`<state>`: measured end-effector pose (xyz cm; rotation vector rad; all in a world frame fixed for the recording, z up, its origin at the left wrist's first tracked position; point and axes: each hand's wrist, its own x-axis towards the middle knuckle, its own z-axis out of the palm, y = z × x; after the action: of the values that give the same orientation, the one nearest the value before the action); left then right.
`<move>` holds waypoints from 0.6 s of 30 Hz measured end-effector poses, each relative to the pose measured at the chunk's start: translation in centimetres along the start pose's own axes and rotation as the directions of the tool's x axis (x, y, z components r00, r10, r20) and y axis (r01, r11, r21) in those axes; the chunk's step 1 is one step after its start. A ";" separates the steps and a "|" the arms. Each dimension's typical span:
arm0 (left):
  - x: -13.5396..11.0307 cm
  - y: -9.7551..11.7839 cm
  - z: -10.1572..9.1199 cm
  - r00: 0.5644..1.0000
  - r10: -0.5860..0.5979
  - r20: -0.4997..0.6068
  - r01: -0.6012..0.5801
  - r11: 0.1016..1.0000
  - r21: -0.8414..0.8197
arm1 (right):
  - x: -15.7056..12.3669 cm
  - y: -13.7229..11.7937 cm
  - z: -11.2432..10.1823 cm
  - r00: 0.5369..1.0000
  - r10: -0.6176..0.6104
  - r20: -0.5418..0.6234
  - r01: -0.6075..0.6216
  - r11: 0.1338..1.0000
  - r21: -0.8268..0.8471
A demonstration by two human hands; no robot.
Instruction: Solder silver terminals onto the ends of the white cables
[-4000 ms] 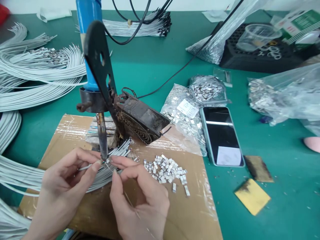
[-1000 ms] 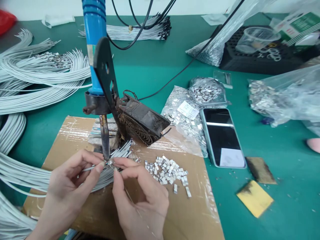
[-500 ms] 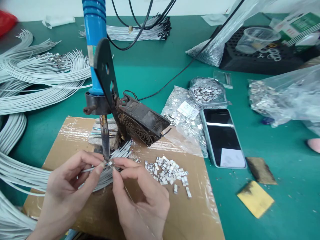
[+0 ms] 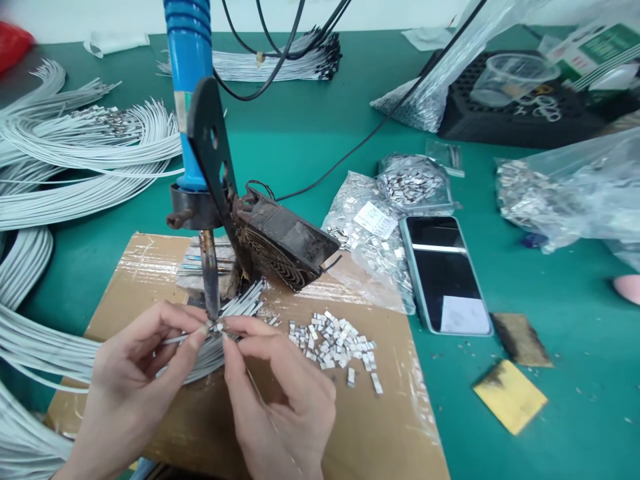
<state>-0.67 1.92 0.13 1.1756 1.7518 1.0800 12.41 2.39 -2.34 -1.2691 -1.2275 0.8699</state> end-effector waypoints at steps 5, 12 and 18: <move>-0.1 0.6 0.1 0.999 -0.043 -0.013 0.043 0.999 -0.015 | 0.0 -0.1 0.0 1.000 -0.018 0.006 0.018 1.000 -0.001; 0.2 0.2 0.0 0.999 -0.050 0.007 0.050 0.998 -0.039 | -0.1 0.3 0.0 1.000 0.000 0.022 0.000 1.000 0.009; 0.5 -0.9 -0.8 0.995 0.019 0.100 -0.019 1.000 0.002 | -0.3 0.2 0.1 0.999 0.027 0.044 -0.028 0.999 0.036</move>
<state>-1.89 2.03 -0.51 1.2293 1.6689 1.0119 12.27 2.17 -2.63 -1.2461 -1.2253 0.9403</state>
